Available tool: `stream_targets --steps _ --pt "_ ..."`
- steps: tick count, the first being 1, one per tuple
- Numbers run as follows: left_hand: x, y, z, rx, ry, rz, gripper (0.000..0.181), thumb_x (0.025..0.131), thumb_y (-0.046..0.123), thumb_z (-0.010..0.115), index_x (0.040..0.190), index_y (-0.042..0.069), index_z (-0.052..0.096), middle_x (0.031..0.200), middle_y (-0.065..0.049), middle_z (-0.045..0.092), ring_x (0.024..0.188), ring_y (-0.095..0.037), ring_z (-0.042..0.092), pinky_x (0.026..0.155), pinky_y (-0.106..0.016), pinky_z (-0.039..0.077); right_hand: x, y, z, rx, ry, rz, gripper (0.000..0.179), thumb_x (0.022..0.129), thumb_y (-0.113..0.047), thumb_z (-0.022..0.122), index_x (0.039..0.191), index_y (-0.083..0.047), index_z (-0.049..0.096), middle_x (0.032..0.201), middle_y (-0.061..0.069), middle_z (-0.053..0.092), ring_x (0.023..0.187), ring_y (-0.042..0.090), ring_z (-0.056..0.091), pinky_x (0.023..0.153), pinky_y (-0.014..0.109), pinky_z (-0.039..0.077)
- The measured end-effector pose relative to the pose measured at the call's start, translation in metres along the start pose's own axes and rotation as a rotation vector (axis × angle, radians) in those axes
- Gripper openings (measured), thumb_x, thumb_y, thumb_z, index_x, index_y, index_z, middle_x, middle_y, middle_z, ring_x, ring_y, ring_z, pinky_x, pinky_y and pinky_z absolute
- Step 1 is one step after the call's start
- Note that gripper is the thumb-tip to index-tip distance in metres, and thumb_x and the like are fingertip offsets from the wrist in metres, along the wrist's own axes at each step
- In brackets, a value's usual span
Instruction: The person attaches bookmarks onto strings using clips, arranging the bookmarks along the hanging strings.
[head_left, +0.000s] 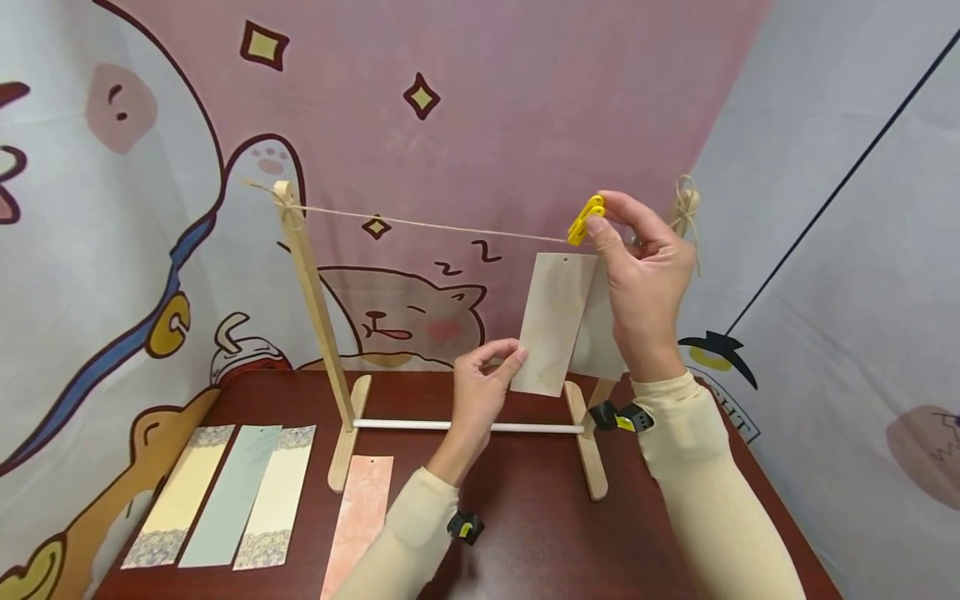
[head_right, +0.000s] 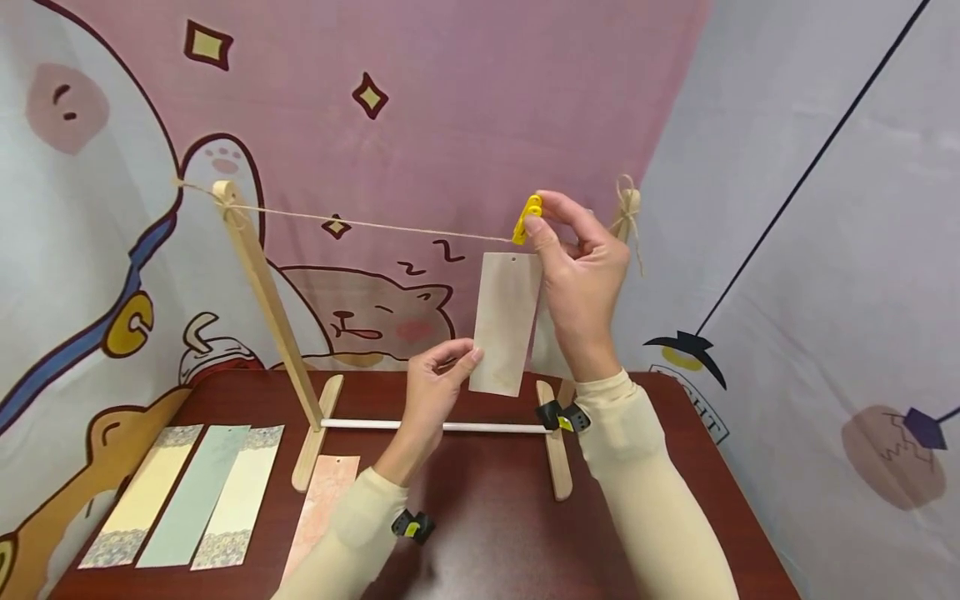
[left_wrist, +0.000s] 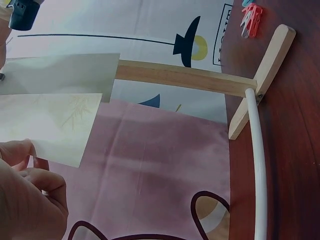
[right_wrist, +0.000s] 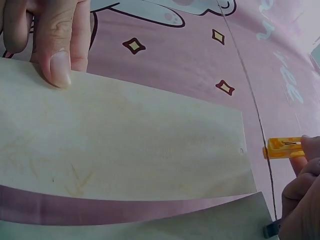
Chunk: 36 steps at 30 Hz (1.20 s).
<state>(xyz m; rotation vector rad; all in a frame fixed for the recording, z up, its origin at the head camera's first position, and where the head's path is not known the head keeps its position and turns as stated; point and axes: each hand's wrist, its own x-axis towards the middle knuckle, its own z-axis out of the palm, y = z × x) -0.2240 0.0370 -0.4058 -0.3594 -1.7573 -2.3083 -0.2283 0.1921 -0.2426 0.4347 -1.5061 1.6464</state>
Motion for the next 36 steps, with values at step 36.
stream_targets --steps 36 --pt "0.0081 -0.0057 0.0066 -0.016 0.005 0.026 0.011 0.096 0.001 0.084 0.105 -0.004 0.083 0.098 -0.012 0.080 0.084 -0.010 0.069 0.073 -0.021 0.053 -0.0022 -0.0091 -0.0077 -0.459 -0.199 0.004 0.028 0.099 -0.013 0.084 0.126 -0.007 0.082 0.114 0.009 0.080 0.083 0.009 0.073 0.070 0.020 0.053"
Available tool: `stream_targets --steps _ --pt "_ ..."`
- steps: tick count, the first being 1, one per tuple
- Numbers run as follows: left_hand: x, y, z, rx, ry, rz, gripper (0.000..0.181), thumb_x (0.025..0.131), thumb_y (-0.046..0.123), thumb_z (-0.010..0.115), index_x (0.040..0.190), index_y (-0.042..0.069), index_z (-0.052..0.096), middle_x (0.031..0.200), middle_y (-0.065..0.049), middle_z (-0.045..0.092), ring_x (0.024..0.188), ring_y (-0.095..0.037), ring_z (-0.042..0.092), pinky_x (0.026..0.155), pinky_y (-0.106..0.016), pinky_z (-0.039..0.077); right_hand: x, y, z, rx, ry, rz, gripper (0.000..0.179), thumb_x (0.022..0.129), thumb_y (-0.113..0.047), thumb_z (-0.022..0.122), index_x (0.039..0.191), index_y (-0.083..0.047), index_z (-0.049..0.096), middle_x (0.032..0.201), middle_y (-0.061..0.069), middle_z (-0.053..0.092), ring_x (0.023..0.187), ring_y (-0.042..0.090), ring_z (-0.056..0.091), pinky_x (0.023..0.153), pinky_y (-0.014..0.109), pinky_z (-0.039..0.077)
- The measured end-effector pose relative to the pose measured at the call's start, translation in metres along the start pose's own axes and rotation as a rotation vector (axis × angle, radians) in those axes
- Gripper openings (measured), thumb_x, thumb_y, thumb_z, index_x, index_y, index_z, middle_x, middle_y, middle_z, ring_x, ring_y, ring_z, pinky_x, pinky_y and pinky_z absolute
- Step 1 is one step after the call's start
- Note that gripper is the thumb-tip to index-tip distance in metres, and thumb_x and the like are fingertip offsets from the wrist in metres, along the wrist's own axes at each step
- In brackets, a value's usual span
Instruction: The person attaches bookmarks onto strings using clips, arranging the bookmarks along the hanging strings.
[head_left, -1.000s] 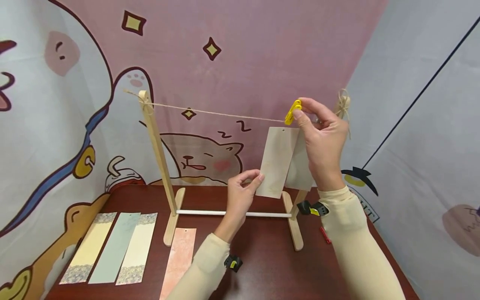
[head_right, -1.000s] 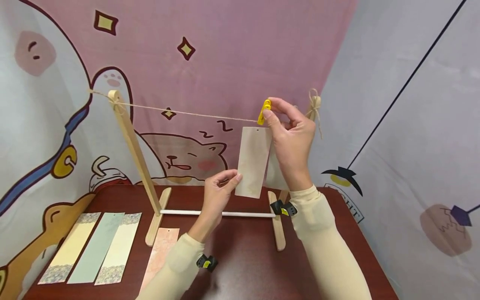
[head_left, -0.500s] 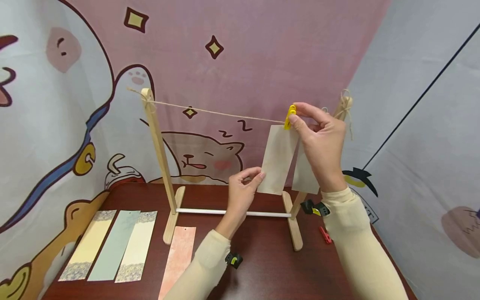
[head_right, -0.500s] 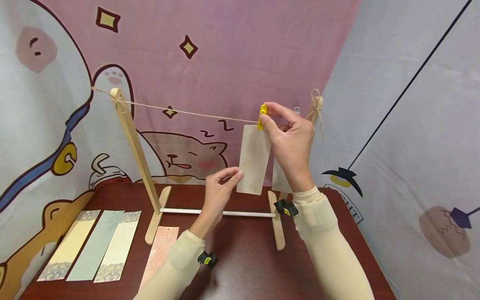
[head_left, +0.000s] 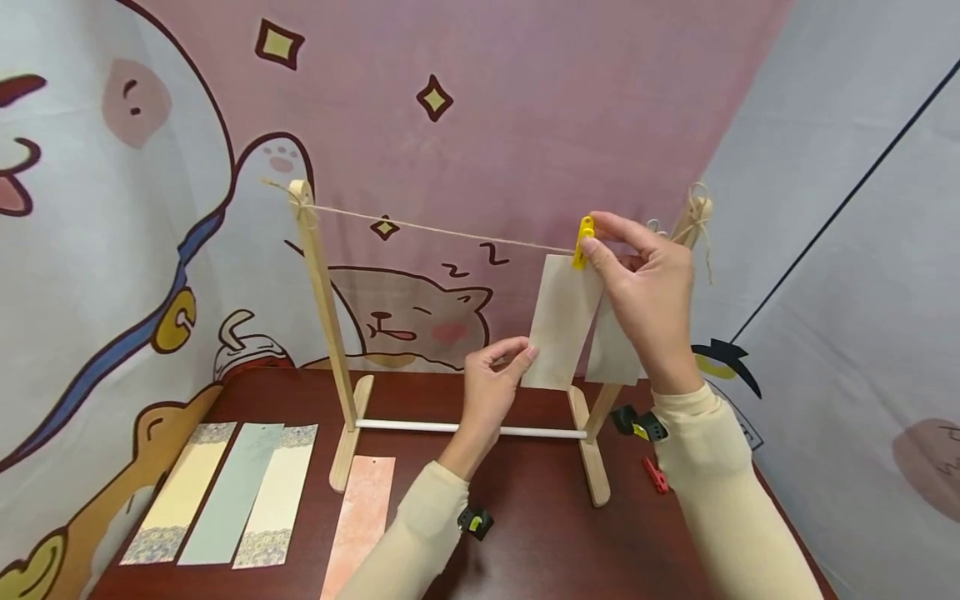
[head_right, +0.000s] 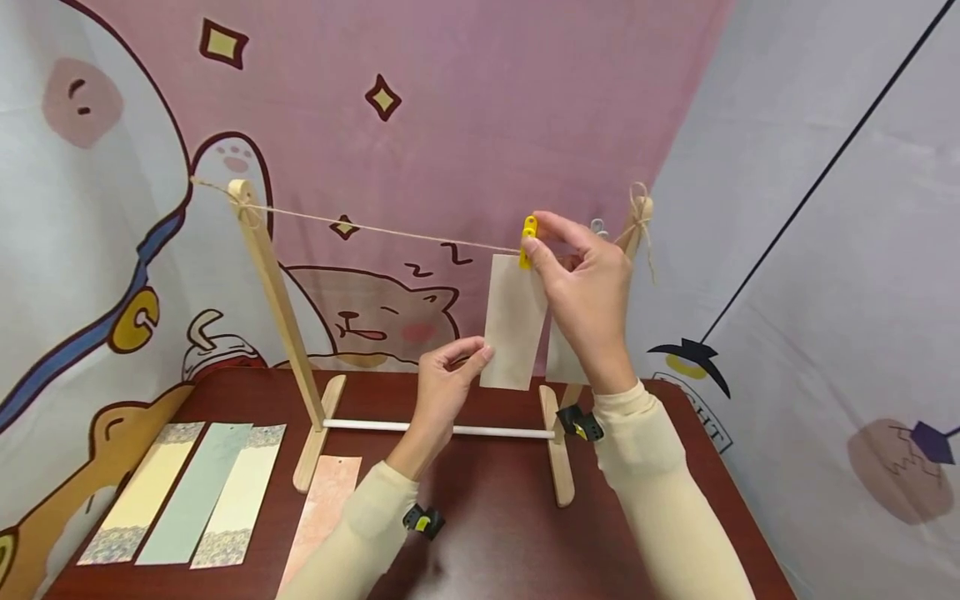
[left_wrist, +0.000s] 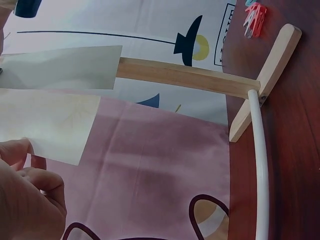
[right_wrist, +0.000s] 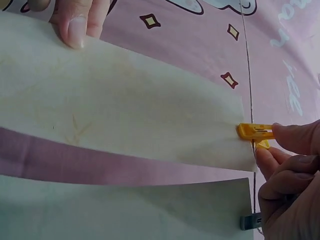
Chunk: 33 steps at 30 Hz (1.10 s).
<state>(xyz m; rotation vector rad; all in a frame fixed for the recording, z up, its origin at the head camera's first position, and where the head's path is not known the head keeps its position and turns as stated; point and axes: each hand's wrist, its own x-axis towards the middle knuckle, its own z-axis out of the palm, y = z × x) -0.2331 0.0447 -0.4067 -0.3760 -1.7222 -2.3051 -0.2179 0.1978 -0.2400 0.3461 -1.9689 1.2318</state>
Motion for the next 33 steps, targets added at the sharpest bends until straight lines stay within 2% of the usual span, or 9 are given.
stream_targets --steps 8,14,17,21,25,26,28,31,33 --pt "0.001 0.000 -0.005 0.020 -0.002 -0.002 0.011 0.096 0.003 0.084 0.105 -0.002 0.083 0.097 -0.011 0.080 0.082 -0.011 0.067 0.072 -0.021 0.051 -0.003 -0.003 0.000 -0.071 -0.013 -0.010 0.029 0.101 -0.017 0.083 0.128 -0.010 0.082 0.112 0.006 0.080 0.079 0.006 0.073 0.068 0.019 0.052" --pt "-0.002 -0.005 -0.010 0.114 -0.014 0.033 0.009 0.096 0.009 0.085 0.102 0.003 0.084 0.091 -0.007 0.078 0.067 -0.015 0.051 0.061 -0.022 0.040 -0.010 0.000 0.002 -0.178 -0.011 -0.054 0.028 0.102 -0.021 0.081 0.129 -0.014 0.082 0.111 -0.001 0.080 0.056 0.007 0.052 0.050 0.019 0.034" --pt "-0.005 -0.007 -0.013 0.172 -0.006 0.059 0.007 0.095 0.010 0.086 0.101 0.007 0.084 0.088 -0.004 0.077 0.059 -0.012 0.042 0.054 -0.022 0.034 -0.013 0.001 0.004 -0.211 -0.008 -0.090 0.025 0.103 -0.021 0.080 0.127 -0.015 0.083 0.089 0.001 0.076 0.051 0.010 0.041 0.047 0.022 0.027" --pt "-0.010 -0.006 -0.017 0.224 0.002 0.071 0.008 0.095 0.008 0.085 0.103 0.007 0.084 0.087 -0.002 0.075 0.055 -0.011 0.039 0.051 -0.022 0.030 -0.019 0.002 0.004 -0.225 0.004 -0.118 0.022 0.103 -0.019 0.079 0.125 -0.016 0.084 0.061 0.003 0.053 0.048 0.011 0.036 0.045 0.023 0.024" --pt "-0.015 -0.006 -0.023 0.234 0.000 0.072 0.010 0.095 0.005 0.083 0.105 0.005 0.083 0.091 -0.002 0.077 0.062 -0.017 0.044 0.055 -0.022 0.033 -0.025 0.004 0.004 -0.204 0.028 -0.137 0.023 0.102 -0.015 0.079 0.124 -0.016 0.084 0.057 0.002 0.045 0.047 0.011 0.035 0.046 0.023 0.023" --pt "-0.016 -0.006 -0.024 0.229 0.001 0.073 0.011 0.095 0.004 0.083 0.106 0.005 0.083 0.092 -0.003 0.077 0.063 -0.018 0.044 0.056 -0.022 0.033 -0.027 0.004 0.004 -0.195 0.034 -0.146 0.023 0.102 -0.014 0.079 0.124 -0.017 0.084 0.059 0.001 0.047 0.047 0.012 0.036 0.046 0.023 0.024" --pt "-0.018 -0.007 -0.027 0.224 0.006 0.068 0.014 0.095 0.006 0.084 0.109 0.007 0.083 0.094 -0.003 0.078 0.066 -0.018 0.046 0.058 -0.022 0.034 -0.030 0.005 0.004 -0.164 0.039 -0.170 0.025 0.101 -0.011 0.079 0.125 -0.015 0.083 0.070 0.001 0.061 0.050 0.012 0.041 0.049 0.021 0.030" --pt "-0.021 -0.006 -0.032 0.216 0.014 0.055 0.023 0.095 0.011 0.085 0.118 0.010 0.080 0.099 -0.002 0.078 0.063 -0.017 0.043 0.056 -0.022 0.032 -0.035 0.008 0.003 -0.138 0.047 -0.207 0.029 0.099 -0.007 0.080 0.128 -0.012 0.082 0.098 0.002 0.077 0.057 0.012 0.052 0.055 0.018 0.040" --pt "-0.022 -0.006 -0.034 0.220 0.013 0.043 0.030 0.096 0.016 0.087 0.124 0.012 0.078 0.102 -0.001 0.078 0.063 -0.017 0.041 0.056 -0.022 0.032 -0.037 0.011 0.003 -0.138 0.056 -0.224 0.032 0.098 -0.004 0.081 0.130 -0.010 0.080 0.117 0.003 0.078 0.064 0.011 0.058 0.061 0.017 0.045"
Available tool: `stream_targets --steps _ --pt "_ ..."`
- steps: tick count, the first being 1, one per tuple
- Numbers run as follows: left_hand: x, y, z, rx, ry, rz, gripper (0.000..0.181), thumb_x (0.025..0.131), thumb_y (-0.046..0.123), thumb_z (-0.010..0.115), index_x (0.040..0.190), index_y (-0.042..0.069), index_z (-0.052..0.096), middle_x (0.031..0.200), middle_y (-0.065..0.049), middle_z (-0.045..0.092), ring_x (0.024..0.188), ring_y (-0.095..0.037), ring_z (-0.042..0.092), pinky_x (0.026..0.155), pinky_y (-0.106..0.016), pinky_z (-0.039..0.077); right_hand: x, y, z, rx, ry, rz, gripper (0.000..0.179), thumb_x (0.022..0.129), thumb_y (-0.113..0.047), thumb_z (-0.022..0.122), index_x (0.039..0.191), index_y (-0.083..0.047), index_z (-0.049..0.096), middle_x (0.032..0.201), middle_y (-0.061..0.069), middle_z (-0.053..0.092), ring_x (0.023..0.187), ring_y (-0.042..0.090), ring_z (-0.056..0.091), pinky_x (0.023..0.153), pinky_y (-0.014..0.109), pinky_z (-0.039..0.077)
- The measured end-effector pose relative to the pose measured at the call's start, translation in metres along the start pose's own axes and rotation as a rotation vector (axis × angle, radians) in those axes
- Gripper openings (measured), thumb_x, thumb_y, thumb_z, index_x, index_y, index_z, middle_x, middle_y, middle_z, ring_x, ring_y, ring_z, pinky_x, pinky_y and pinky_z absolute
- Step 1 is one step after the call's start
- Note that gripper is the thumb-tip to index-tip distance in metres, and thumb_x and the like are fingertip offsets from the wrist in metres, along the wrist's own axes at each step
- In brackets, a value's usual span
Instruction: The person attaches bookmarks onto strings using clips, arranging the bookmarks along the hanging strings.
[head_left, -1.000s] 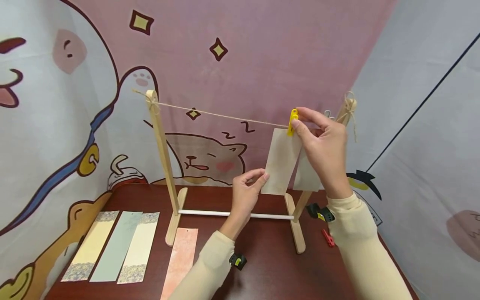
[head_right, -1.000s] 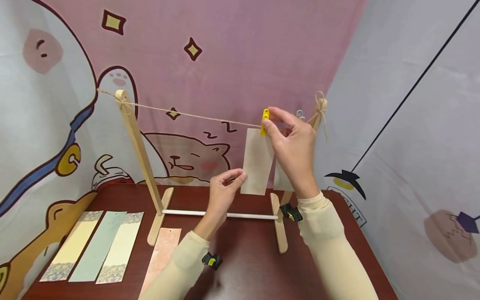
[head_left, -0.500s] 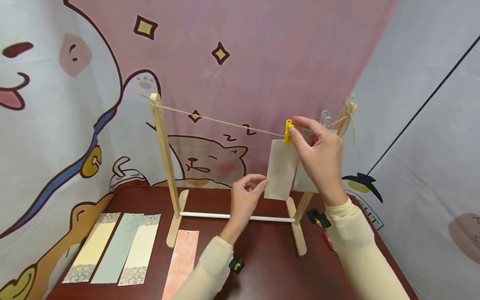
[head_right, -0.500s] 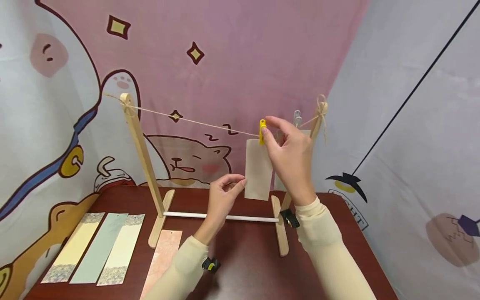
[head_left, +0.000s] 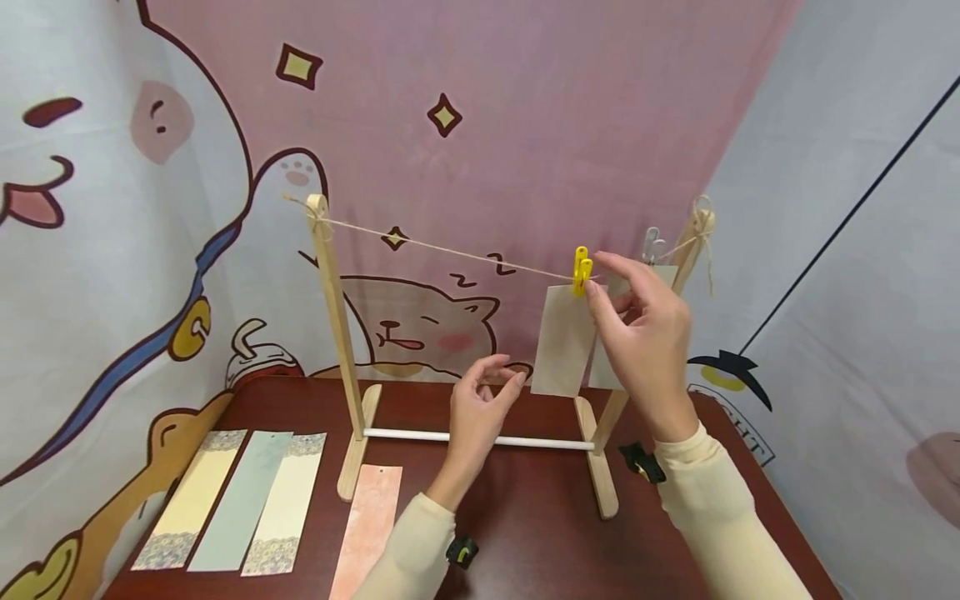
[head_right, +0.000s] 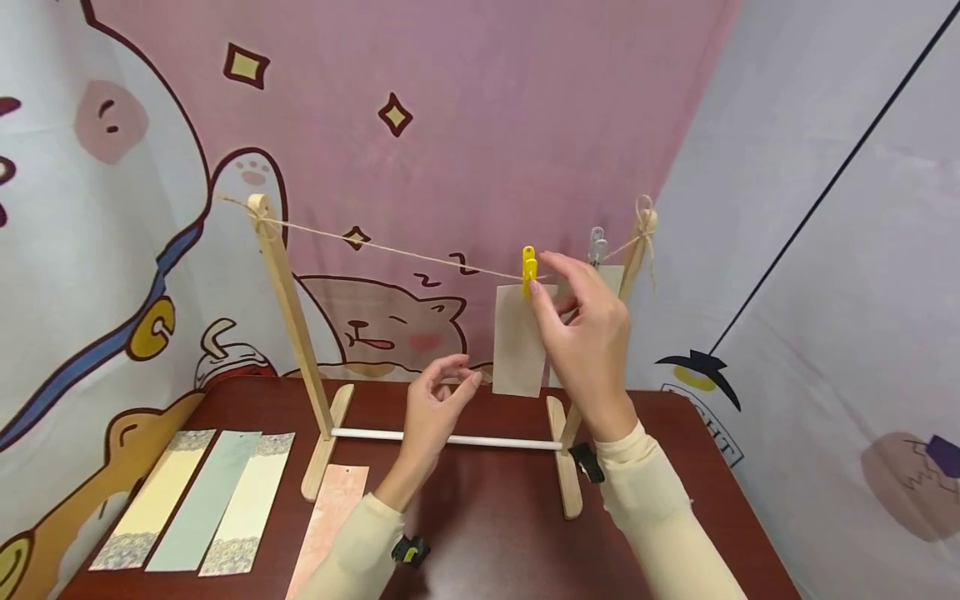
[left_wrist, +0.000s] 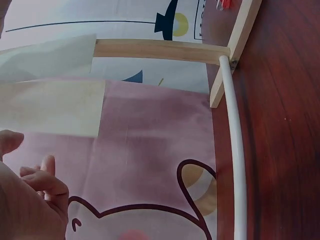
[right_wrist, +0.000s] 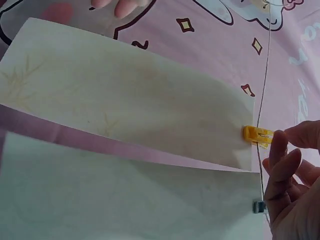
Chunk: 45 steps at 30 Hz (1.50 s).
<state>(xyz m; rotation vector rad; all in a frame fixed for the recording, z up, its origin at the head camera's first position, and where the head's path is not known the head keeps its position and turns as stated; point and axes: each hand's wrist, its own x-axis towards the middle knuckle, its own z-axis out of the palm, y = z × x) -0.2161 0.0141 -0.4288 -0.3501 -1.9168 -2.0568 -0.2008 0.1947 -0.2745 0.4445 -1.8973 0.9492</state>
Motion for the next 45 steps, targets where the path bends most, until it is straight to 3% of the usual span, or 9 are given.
stream_targets --steps 5,9,14,17,21,31,38,45 --pt "-0.005 -0.002 -0.003 0.003 -0.017 -0.029 0.038 0.096 0.022 0.087 0.130 0.012 0.075 0.111 -0.007 0.077 0.061 -0.015 0.038 0.056 -0.021 0.033 -0.007 0.005 -0.003 -0.013 0.006 -0.014 0.036 0.097 -0.003 0.081 0.132 -0.008 0.079 0.128 0.002 0.076 0.076 0.007 0.065 0.064 0.015 0.048" --pt "-0.011 -0.004 -0.006 0.019 -0.015 -0.039 0.038 0.095 0.023 0.088 0.130 0.013 0.075 0.114 -0.009 0.077 0.058 -0.013 0.037 0.053 -0.021 0.032 -0.013 0.008 -0.005 -0.003 0.027 -0.010 0.036 0.097 -0.001 0.080 0.132 -0.006 0.078 0.134 0.002 0.074 0.085 0.014 0.072 0.063 0.014 0.047" --pt "-0.018 -0.008 -0.012 0.045 0.008 -0.058 0.039 0.094 0.026 0.089 0.130 0.015 0.076 0.115 -0.003 0.076 0.060 -0.014 0.040 0.053 -0.022 0.033 -0.018 0.002 -0.005 0.020 0.072 -0.025 0.031 0.095 0.005 0.077 0.126 0.002 0.078 0.136 0.005 0.073 0.091 0.017 0.072 0.061 0.013 0.044" --pt "-0.023 -0.009 -0.018 0.063 0.024 -0.085 0.041 0.093 0.027 0.089 0.130 0.015 0.075 0.117 0.000 0.074 0.061 -0.015 0.042 0.054 -0.023 0.034 -0.022 -0.009 -0.007 0.038 0.081 -0.036 0.029 0.094 0.010 0.076 0.123 0.008 0.077 0.134 0.016 0.072 0.093 0.012 0.069 0.063 0.012 0.045" --pt "-0.028 -0.010 -0.025 0.114 0.036 -0.100 0.043 0.093 0.030 0.089 0.130 0.014 0.074 0.119 0.001 0.071 0.061 -0.013 0.044 0.055 -0.023 0.036 -0.027 -0.018 -0.011 0.051 0.094 -0.028 0.028 0.093 0.015 0.074 0.120 0.011 0.076 0.125 0.027 0.069 0.092 0.011 0.063 0.066 0.012 0.045" --pt "-0.040 -0.017 -0.042 0.155 0.095 -0.127 0.045 0.094 0.032 0.088 0.130 0.012 0.070 0.119 -0.001 0.071 0.062 -0.014 0.047 0.055 -0.023 0.038 -0.036 -0.007 -0.007 0.043 0.083 -0.004 0.025 0.094 0.015 0.072 0.119 0.010 0.076 0.120 0.028 0.068 0.086 0.011 0.058 0.066 0.012 0.044" --pt "-0.052 -0.021 -0.052 0.121 0.121 -0.233 0.070 0.094 0.026 0.088 0.150 0.008 0.050 0.129 -0.006 0.065 0.071 -0.015 0.052 0.061 -0.025 0.042 -0.042 -0.009 -0.009 0.036 0.103 0.024 0.026 0.094 0.015 0.071 0.120 0.011 0.075 0.121 0.029 0.066 0.081 0.012 0.054 0.066 0.013 0.043" --pt "-0.062 -0.025 -0.070 0.156 0.141 -0.264 0.069 0.093 0.022 0.089 0.149 0.005 0.051 0.136 -0.012 0.060 0.071 -0.019 0.050 0.060 -0.026 0.041 -0.046 -0.006 -0.009 0.058 0.121 0.058 0.027 0.094 0.017 0.068 0.121 0.013 0.073 0.119 0.031 0.066 0.079 0.013 0.052 0.063 0.015 0.042"
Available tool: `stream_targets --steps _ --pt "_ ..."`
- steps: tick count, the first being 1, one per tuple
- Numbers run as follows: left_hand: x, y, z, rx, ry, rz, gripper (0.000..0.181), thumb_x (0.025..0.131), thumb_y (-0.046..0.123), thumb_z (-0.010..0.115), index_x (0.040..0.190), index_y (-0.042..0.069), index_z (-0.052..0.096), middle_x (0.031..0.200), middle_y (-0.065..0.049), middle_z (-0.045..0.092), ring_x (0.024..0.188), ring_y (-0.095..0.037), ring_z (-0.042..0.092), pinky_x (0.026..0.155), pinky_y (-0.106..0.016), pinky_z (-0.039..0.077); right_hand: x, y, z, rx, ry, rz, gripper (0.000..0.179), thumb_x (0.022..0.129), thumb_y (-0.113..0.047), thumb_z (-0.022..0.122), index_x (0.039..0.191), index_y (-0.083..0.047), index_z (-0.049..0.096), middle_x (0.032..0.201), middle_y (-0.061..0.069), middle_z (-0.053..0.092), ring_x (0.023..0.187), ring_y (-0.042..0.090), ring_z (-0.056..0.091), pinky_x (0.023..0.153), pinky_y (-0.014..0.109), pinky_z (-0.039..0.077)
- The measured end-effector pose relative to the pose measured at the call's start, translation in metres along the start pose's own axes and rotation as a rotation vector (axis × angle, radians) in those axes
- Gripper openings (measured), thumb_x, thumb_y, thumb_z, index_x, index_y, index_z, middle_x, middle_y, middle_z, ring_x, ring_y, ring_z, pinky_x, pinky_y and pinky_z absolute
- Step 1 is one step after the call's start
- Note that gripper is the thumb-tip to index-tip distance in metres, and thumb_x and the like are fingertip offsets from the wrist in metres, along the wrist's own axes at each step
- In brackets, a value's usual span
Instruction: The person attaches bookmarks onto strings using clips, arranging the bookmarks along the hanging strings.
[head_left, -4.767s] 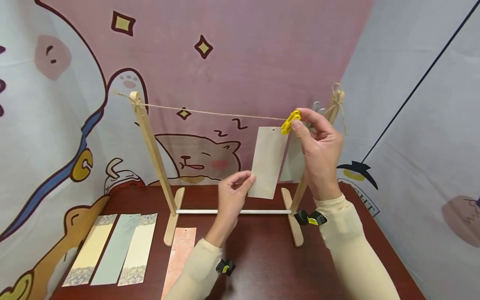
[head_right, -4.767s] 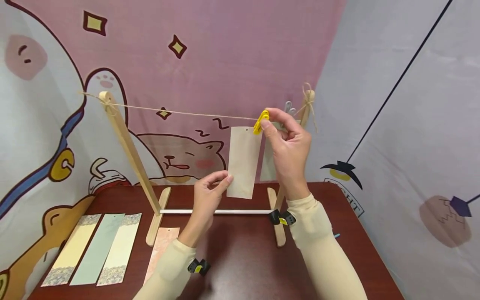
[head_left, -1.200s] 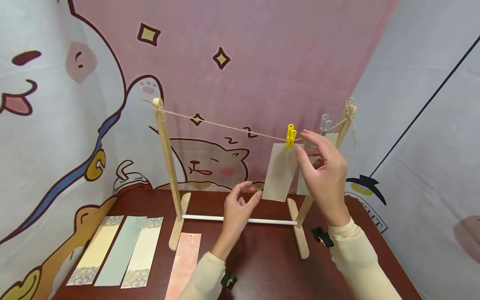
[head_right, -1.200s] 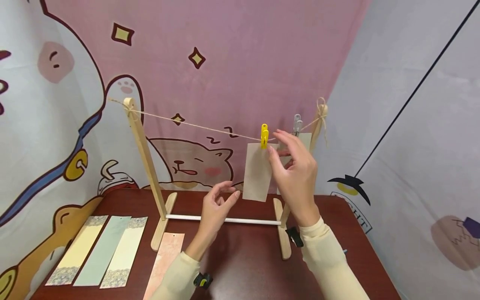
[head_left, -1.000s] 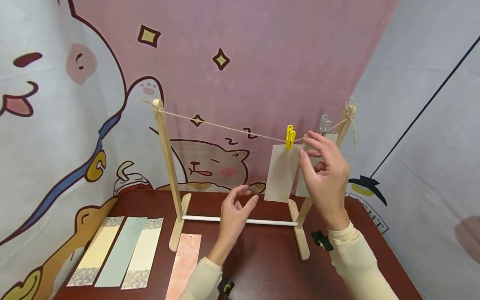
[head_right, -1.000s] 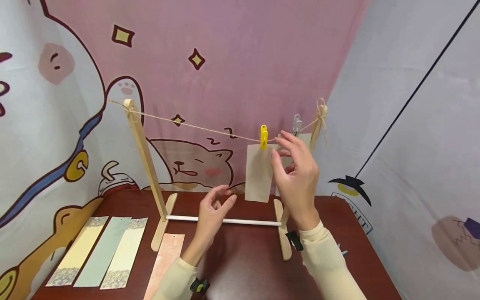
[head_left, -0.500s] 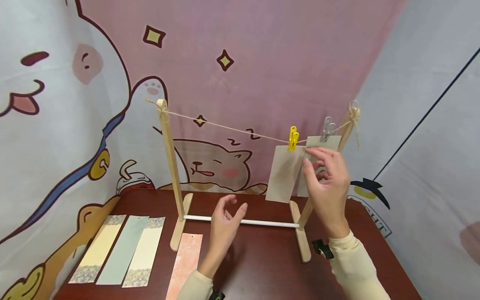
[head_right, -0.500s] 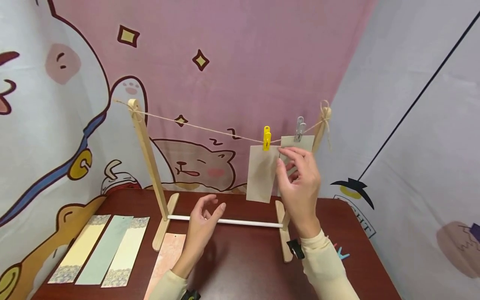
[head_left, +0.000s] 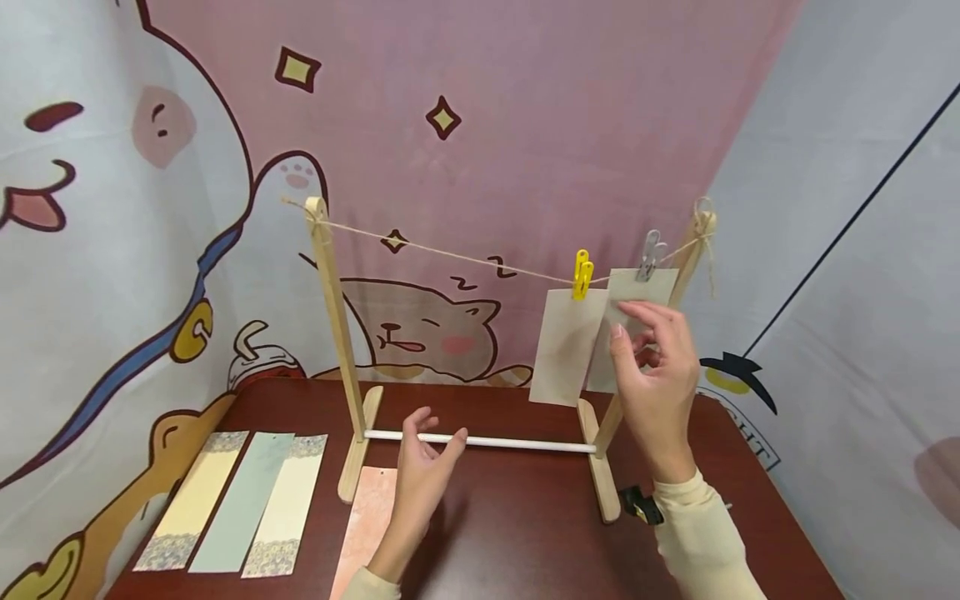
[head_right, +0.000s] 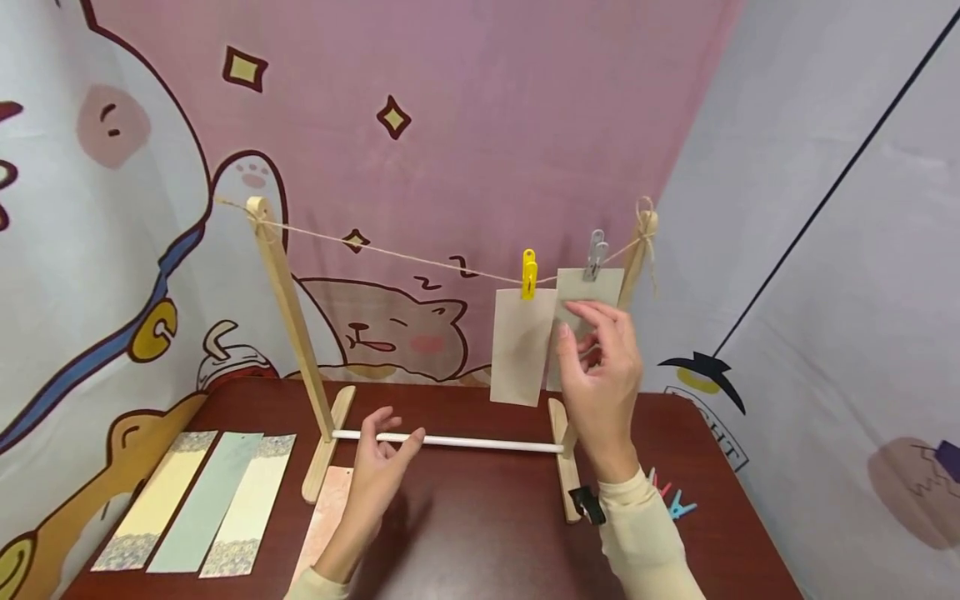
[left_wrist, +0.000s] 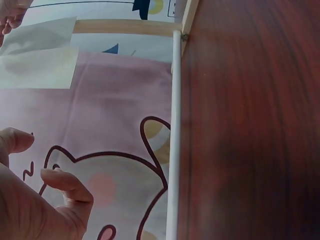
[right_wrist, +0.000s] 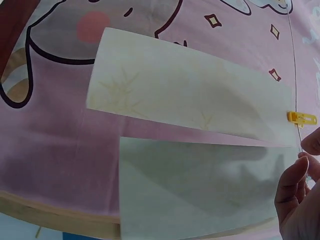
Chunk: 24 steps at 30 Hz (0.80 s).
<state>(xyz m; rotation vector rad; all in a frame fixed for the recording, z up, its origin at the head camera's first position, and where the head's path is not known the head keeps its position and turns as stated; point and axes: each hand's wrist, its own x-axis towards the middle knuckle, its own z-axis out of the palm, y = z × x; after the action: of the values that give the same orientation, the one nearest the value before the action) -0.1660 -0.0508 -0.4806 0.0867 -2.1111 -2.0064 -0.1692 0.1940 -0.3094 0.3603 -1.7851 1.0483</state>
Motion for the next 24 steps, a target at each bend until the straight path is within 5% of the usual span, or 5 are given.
stream_targets --steps 9,19,24 --pt "-0.007 -0.008 -0.026 -0.023 0.026 -0.100 0.066 0.097 0.017 0.084 0.151 0.002 0.048 0.141 -0.018 0.055 0.076 -0.017 0.047 0.063 -0.027 0.040 -0.008 0.009 -0.010 -0.026 0.025 0.046 0.028 0.095 0.016 0.068 0.123 0.012 0.074 0.117 0.028 0.066 0.074 0.012 0.048 0.065 0.018 0.039" --pt "-0.013 -0.011 -0.038 0.043 0.048 -0.111 0.067 0.095 0.018 0.084 0.149 -0.002 0.049 0.140 -0.023 0.054 0.093 -0.022 0.052 0.078 -0.031 0.045 -0.014 0.016 -0.019 -0.047 0.001 0.065 0.032 0.095 0.017 0.068 0.126 0.012 0.071 0.119 0.028 0.065 0.078 0.009 0.051 0.065 0.013 0.040" --pt "-0.016 -0.014 -0.049 0.100 0.047 -0.124 0.069 0.096 0.020 0.084 0.149 -0.004 0.047 0.142 -0.028 0.048 0.112 -0.035 0.053 0.089 -0.041 0.048 -0.022 0.021 -0.022 -0.067 -0.036 0.087 0.034 0.095 0.015 0.070 0.129 0.011 0.070 0.119 0.030 0.063 0.083 0.009 0.053 0.064 0.010 0.039"
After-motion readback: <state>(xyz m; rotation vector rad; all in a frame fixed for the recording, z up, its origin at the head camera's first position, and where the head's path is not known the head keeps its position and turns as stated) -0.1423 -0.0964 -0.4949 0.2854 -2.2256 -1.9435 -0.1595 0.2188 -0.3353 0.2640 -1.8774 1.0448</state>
